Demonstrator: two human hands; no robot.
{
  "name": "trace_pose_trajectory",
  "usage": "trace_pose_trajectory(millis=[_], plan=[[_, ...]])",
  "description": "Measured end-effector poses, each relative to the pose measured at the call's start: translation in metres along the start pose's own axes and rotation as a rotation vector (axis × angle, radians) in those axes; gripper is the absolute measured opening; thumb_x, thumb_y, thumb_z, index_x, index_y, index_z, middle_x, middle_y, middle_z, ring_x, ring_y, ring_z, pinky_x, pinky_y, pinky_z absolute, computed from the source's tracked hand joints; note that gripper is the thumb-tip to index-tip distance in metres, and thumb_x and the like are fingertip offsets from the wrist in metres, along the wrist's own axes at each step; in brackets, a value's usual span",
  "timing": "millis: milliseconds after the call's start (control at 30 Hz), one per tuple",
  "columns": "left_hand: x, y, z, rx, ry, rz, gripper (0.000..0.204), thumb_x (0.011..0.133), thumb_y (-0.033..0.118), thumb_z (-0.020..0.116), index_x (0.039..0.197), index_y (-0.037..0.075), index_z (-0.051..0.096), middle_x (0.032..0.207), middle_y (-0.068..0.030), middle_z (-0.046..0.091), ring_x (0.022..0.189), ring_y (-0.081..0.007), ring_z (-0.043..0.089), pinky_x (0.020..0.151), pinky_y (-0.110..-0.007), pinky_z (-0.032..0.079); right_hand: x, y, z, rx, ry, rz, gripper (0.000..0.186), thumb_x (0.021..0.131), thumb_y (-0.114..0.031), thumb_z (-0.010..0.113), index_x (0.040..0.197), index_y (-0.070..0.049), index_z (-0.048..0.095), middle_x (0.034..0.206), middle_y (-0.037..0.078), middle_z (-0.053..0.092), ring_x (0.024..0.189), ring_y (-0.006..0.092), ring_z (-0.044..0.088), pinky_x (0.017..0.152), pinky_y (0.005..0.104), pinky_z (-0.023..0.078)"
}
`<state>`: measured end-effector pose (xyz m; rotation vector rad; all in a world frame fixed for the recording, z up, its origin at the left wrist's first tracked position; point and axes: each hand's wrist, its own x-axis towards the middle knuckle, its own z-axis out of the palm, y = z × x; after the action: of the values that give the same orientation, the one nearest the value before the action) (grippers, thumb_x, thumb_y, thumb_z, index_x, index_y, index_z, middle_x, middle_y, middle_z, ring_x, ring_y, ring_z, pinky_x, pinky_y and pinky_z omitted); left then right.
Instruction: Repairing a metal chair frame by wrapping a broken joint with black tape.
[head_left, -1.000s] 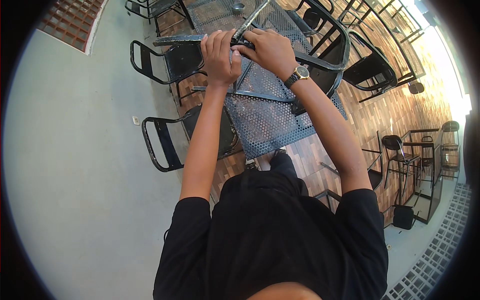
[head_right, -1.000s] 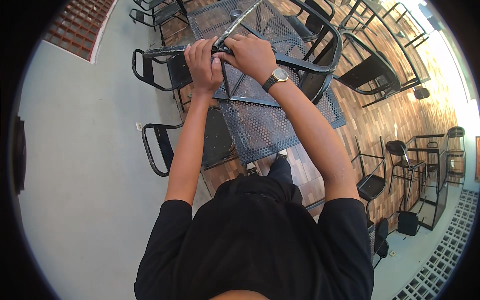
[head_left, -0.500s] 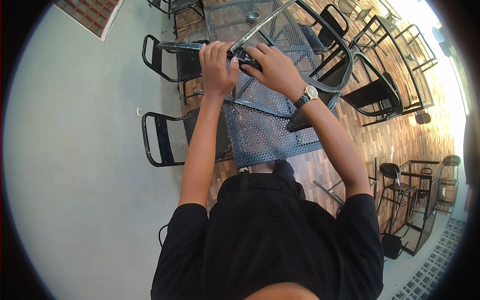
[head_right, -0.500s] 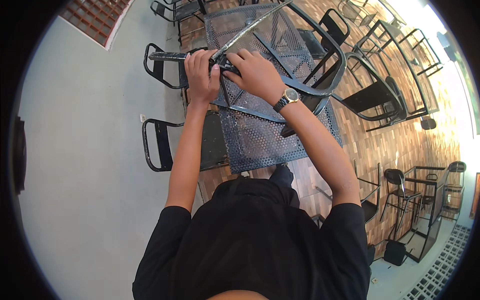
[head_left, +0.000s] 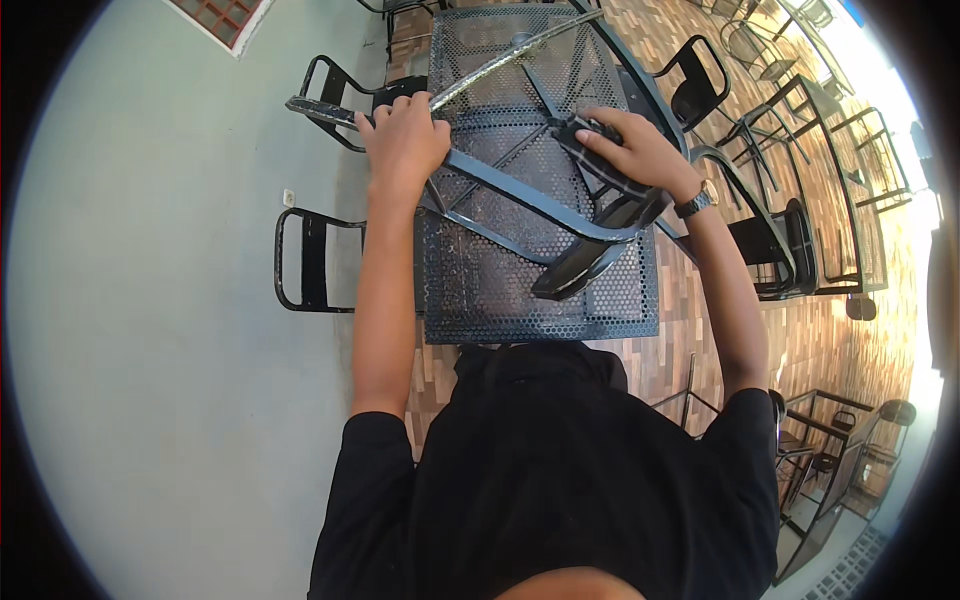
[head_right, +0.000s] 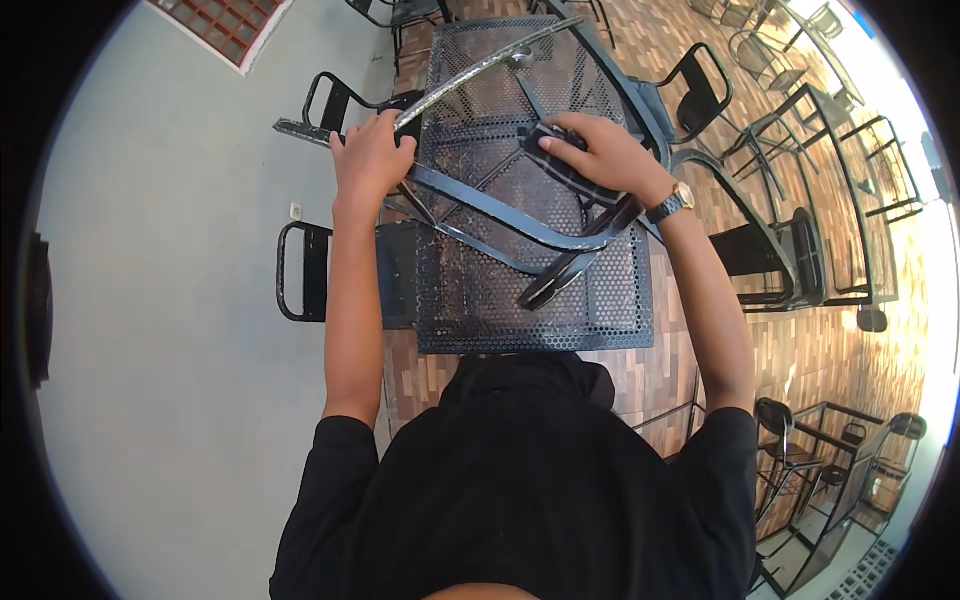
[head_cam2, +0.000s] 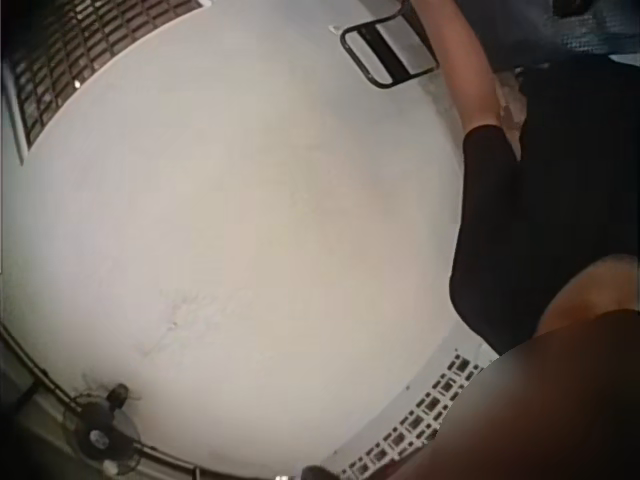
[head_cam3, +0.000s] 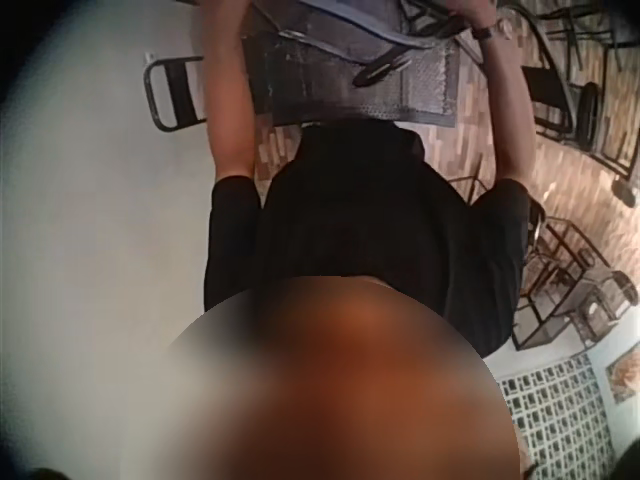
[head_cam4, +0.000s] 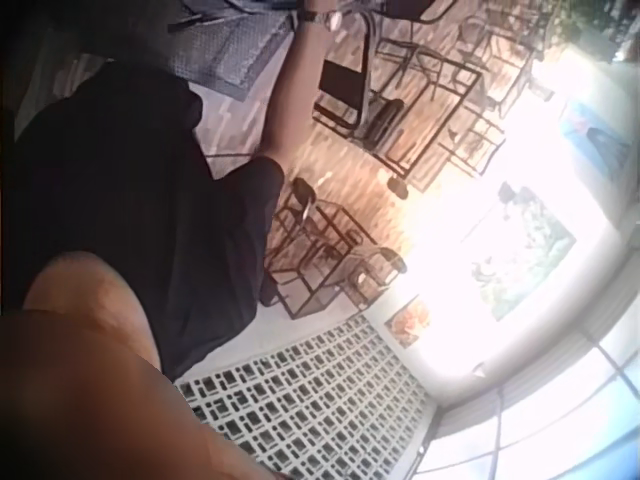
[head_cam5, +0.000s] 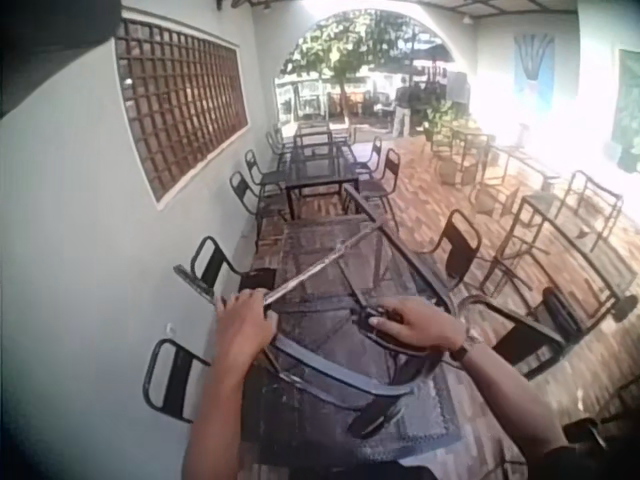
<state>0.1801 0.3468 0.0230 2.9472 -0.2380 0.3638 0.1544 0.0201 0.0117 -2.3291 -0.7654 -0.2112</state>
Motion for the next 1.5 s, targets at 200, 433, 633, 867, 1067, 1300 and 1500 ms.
trace_pose_trajectory(millis=[200,433,633,867,1067,1300,1500], plan=[[0.025,0.043,0.026,0.206,0.149,-0.073,0.046,0.093,0.046,0.067,0.120,0.008,0.066,0.114,-0.0131,0.072,0.111,-0.0358,0.066,0.091,-0.058,0.047,-0.025,0.018,-0.004,-0.241,-0.395,0.111,0.048,0.100,-0.051,0.062,0.121,-0.008,0.072,0.098,0.021,0.074,0.097,0.0414,0.070,0.084,0.0501,0.055],[0.060,0.035,0.042,0.054,0.211,0.060,0.047,0.100,0.054,0.060,0.106,0.010,0.073,0.091,-0.0141,0.075,0.090,-0.0357,0.070,0.076,-0.051,0.052,-0.027,0.013,0.006,-0.192,-0.517,0.236,0.053,0.097,-0.050,0.063,0.123,-0.005,0.072,0.097,0.025,0.074,0.092,0.0439,0.071,0.084,0.0511,0.055],[0.096,0.050,0.053,-0.008,0.271,0.242,0.049,0.098,0.058,0.061,0.105,0.012,0.077,0.089,-0.0137,0.076,0.088,-0.0353,0.072,0.077,-0.050,0.052,-0.040,-0.003,0.013,-0.157,-0.434,0.317,0.047,0.100,-0.046,0.060,0.124,-0.007,0.070,0.100,0.025,0.074,0.097,0.0449,0.070,0.086,0.0530,0.054],[0.121,0.098,0.056,-0.090,0.180,0.231,0.073,0.093,0.077,0.053,0.089,0.009,0.080,0.078,-0.0157,0.076,0.082,-0.0366,0.074,0.087,-0.049,0.052,-0.056,0.012,-0.012,-0.028,-0.216,0.318,0.048,0.103,-0.046,0.057,0.122,-0.004,0.068,0.104,0.025,0.073,0.101,0.0449,0.069,0.088,0.0508,0.054],[0.122,0.100,0.050,-0.087,0.080,0.078,0.083,0.093,0.080,0.045,0.101,0.007,0.082,0.091,-0.0183,0.078,0.096,-0.0359,0.073,0.092,-0.049,0.044,-0.030,0.057,-0.060,0.114,0.202,0.242,0.051,0.104,-0.044,0.062,0.125,0.002,0.066,0.100,0.027,0.072,0.098,0.0448,0.069,0.084,0.0449,0.054],[0.130,0.148,0.048,-0.024,-0.072,-0.060,0.062,0.093,0.060,0.047,0.123,0.015,0.077,0.130,-0.0130,0.071,0.127,-0.0369,0.060,0.113,-0.055,0.033,0.011,0.130,-0.117,-0.407,0.788,0.075,0.042,0.105,-0.043,0.059,0.121,-0.006,0.070,0.115,0.018,0.070,0.106,0.0398,0.065,0.090,0.0451,0.050],[0.150,0.201,0.089,-0.179,0.136,0.262,0.033,0.100,0.029,0.047,0.104,0.010,0.073,0.094,-0.0158,0.076,0.084,-0.0393,0.072,0.080,-0.053,0.055,0.012,0.179,-0.092,-0.361,0.522,0.114,0.042,0.105,-0.044,0.056,0.117,-0.008,0.074,0.118,0.013,0.071,0.120,0.0358,0.057,0.104,0.0469,0.045]])
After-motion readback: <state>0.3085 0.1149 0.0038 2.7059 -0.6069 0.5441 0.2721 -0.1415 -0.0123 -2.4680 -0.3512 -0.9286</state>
